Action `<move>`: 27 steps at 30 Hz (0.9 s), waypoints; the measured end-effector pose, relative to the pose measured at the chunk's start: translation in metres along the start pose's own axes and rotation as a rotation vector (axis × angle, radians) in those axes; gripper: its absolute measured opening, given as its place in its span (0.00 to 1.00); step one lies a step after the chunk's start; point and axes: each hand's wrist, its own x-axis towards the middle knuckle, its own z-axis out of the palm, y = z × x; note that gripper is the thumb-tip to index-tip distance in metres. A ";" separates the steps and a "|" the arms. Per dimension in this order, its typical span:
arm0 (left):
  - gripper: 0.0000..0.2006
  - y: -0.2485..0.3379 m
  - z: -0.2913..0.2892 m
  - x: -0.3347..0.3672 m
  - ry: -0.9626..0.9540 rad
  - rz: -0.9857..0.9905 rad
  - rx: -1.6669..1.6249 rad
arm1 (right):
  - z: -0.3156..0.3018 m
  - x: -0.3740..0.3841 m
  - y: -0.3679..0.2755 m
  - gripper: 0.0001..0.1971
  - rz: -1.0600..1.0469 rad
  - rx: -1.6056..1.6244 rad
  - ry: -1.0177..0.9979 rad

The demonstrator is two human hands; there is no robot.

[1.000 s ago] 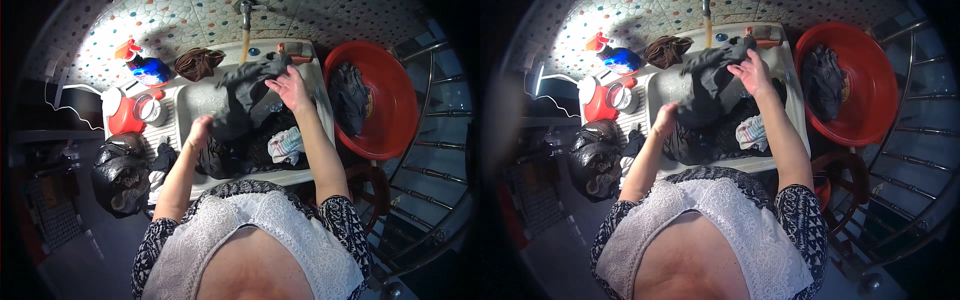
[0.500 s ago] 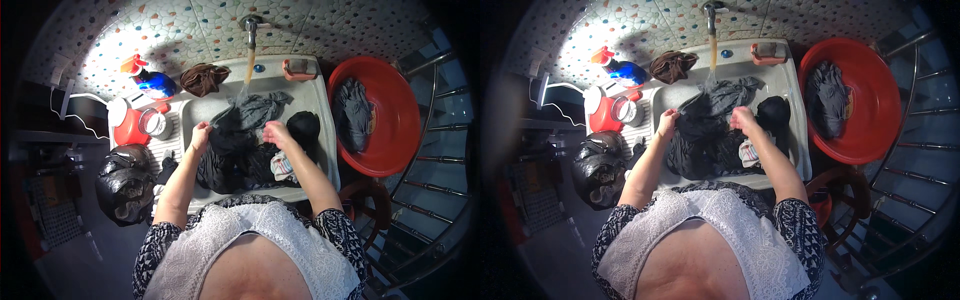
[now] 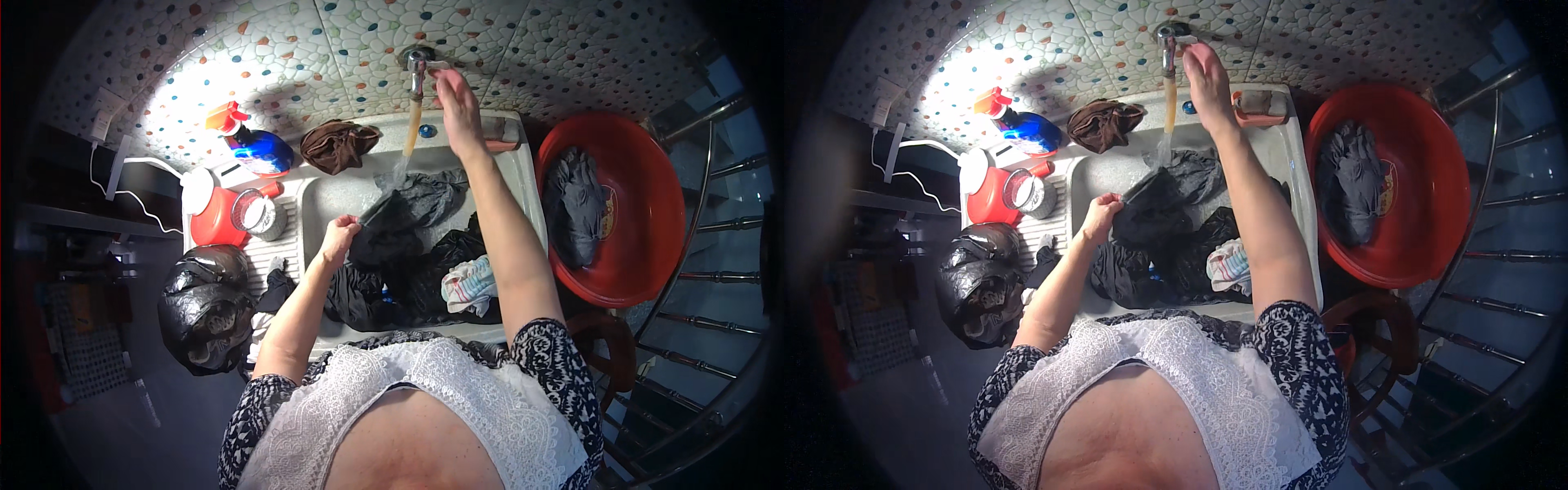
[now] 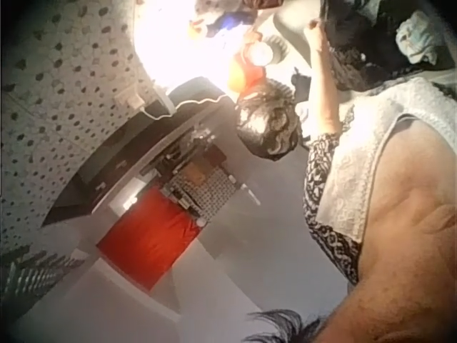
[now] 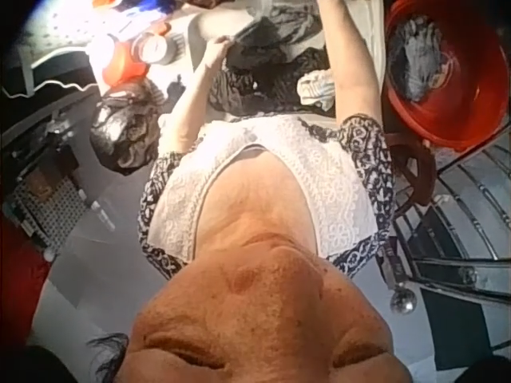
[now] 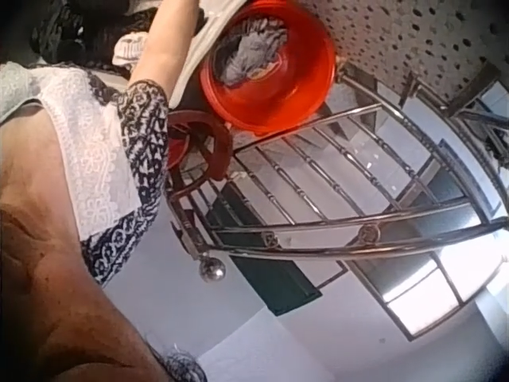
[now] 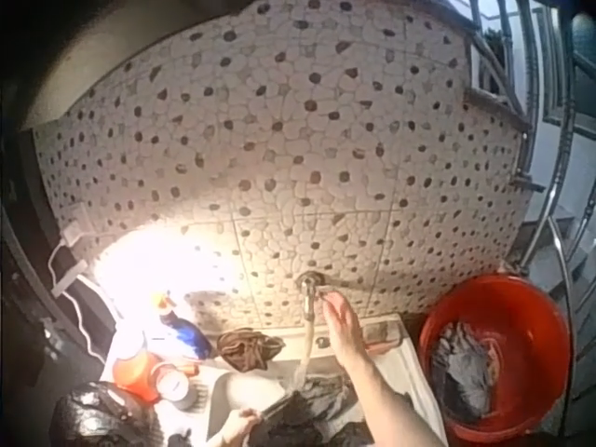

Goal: Hand washing various items of clothing in a sink with running water.

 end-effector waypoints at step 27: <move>0.07 -0.028 -0.030 0.009 0.169 -0.308 -0.443 | 0.003 0.006 0.009 0.16 -0.007 0.153 -0.062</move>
